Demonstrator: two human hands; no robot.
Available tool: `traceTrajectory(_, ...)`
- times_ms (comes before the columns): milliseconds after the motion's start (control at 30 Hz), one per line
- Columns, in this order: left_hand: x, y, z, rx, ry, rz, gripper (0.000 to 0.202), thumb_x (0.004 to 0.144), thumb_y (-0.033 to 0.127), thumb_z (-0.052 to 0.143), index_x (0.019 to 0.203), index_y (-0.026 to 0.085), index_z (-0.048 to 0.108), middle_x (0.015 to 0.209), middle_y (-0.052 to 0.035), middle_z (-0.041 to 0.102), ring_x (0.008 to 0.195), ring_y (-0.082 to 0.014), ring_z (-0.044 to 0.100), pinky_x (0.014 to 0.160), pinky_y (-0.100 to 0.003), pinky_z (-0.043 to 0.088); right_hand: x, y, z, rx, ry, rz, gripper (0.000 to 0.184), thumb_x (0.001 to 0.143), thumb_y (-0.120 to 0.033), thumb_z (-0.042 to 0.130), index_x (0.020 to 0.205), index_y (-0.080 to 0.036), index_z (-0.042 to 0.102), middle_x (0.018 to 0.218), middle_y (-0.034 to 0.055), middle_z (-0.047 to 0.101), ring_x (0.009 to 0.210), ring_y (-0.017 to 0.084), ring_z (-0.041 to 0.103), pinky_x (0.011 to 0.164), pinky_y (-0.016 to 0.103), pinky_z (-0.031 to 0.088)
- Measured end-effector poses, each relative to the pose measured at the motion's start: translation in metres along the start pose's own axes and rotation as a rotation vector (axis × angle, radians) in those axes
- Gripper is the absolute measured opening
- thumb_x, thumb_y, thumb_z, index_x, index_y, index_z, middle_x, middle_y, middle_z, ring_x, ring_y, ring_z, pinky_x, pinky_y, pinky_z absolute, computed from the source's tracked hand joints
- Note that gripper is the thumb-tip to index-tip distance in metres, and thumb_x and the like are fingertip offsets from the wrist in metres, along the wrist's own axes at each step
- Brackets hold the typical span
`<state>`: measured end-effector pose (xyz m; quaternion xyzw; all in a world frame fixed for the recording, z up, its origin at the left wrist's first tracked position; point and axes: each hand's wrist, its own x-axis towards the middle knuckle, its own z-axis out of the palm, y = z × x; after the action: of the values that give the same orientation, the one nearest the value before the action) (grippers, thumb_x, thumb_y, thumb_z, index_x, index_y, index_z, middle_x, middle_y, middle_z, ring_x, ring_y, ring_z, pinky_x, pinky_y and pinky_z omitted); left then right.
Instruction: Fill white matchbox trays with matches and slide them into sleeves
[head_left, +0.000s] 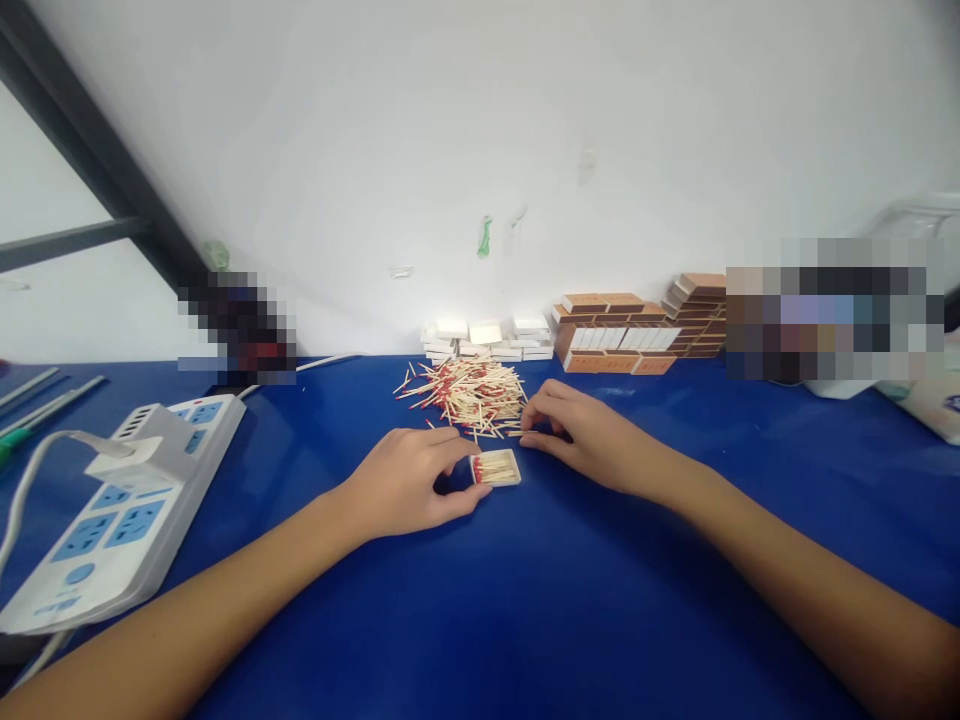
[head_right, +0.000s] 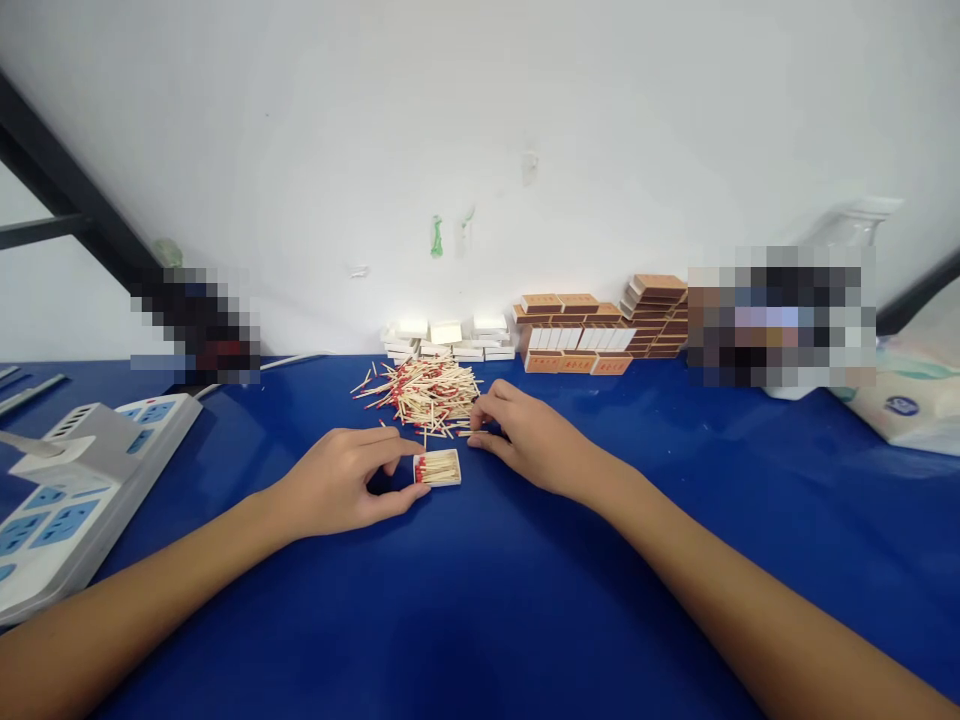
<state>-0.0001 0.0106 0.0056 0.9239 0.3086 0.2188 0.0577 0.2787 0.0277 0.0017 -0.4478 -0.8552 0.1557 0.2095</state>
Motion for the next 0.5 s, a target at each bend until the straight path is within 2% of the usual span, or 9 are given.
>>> traceTrajectory(267, 0.000, 0.000, 0.000, 0.002, -0.032, -0.021, 0.028, 0.094, 0.040, 0.068, 0.111, 0.018, 0.075, 0.079, 0.0007, 0.069, 0.064, -0.0134, 0.062, 0.060, -0.027, 0.045, 0.001, -0.010, 0.005, -0.054, -0.023, -0.016, 0.015, 0.103, -0.025, 0.056, 0.089, -0.021, 0.059, 0.099, 0.0059, 0.059, 0.081, 0.018, 0.059, 0.073, 0.031, 0.047)
traceTrajectory(500, 0.001, 0.001, -0.001, 0.008, -0.011, -0.035, 0.026, 0.095, 0.040, 0.067, 0.109, 0.020, 0.075, 0.077, 0.0017, 0.067, 0.063, -0.0127, 0.060, 0.060, -0.027, 0.045, -0.001, -0.022, 0.008, -0.027, 0.101, -0.048, 0.007, 0.105, -0.022, 0.051, 0.100, -0.022, 0.057, 0.099, 0.0063, 0.067, 0.087, 0.021, 0.063, 0.076, 0.032, 0.048)
